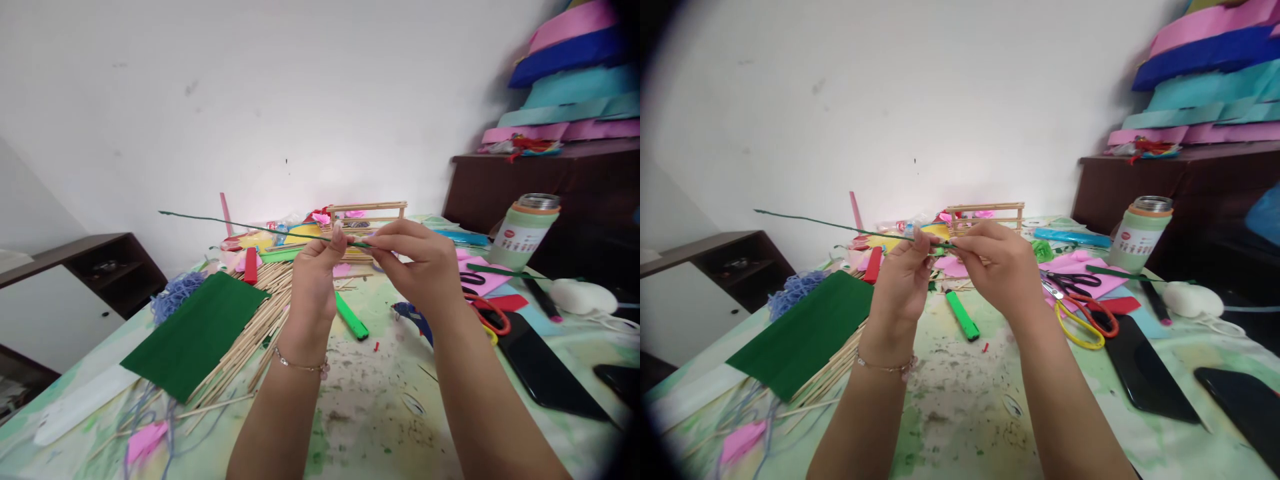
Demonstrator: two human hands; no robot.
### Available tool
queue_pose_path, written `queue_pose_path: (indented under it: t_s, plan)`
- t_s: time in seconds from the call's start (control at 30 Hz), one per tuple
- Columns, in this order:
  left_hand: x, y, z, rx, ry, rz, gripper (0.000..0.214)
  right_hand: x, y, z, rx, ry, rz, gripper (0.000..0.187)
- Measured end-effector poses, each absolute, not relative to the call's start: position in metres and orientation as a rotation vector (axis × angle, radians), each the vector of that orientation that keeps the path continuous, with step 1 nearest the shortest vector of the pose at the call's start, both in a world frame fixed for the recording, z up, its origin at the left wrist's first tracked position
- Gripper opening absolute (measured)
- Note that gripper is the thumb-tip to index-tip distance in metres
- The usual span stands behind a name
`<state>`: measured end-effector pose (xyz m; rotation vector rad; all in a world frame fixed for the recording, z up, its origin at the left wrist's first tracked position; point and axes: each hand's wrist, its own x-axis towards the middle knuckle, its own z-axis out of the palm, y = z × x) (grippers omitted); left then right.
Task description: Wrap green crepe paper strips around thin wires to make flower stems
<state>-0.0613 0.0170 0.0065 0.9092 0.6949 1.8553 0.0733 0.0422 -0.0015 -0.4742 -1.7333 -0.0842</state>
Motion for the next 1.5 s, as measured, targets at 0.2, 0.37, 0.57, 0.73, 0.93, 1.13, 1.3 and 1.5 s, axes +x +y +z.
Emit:
queue_pose_path:
  t_s: [0.2,0.37,0.57,0.73,0.93,1.13,1.3,1.5]
  plan:
    - [-0.061,0.017,0.008,0.802,0.710,1.798,0.023,0.079,0.042,0.001,-0.456,-1.815,-0.048,0.011]
    - [-0.059,0.019,0.005,0.912,0.790,1.856,0.029,0.085,0.037,0.005,-0.566,-1.856,0.121,0.048]
    - [-0.060,0.022,0.001,1.025,0.820,1.841,0.035,0.074,0.038,0.002,-0.647,-1.855,0.174,0.009]
    - [-0.072,0.023,0.004,1.108,0.866,1.861,0.034,0.073,0.041,0.002,-0.649,-1.785,0.244,0.015]
    - [-0.088,0.027,0.006,1.128,0.834,1.969,0.035,0.076,0.042,0.000,-0.658,-1.781,0.138,0.013]
    - [-0.100,0.027,0.006,1.176,0.932,1.856,0.030,0.087,0.047,-0.001,-0.669,-1.744,-0.009,0.008]
    - [-0.097,0.026,0.005,1.184,0.971,1.934,0.020,0.095,0.050,-0.001,-0.670,-1.793,-0.052,0.005]
    - [-0.089,0.024,0.006,1.301,1.056,1.901,0.018,0.086,0.045,0.002,-0.649,-1.915,-0.210,0.016]
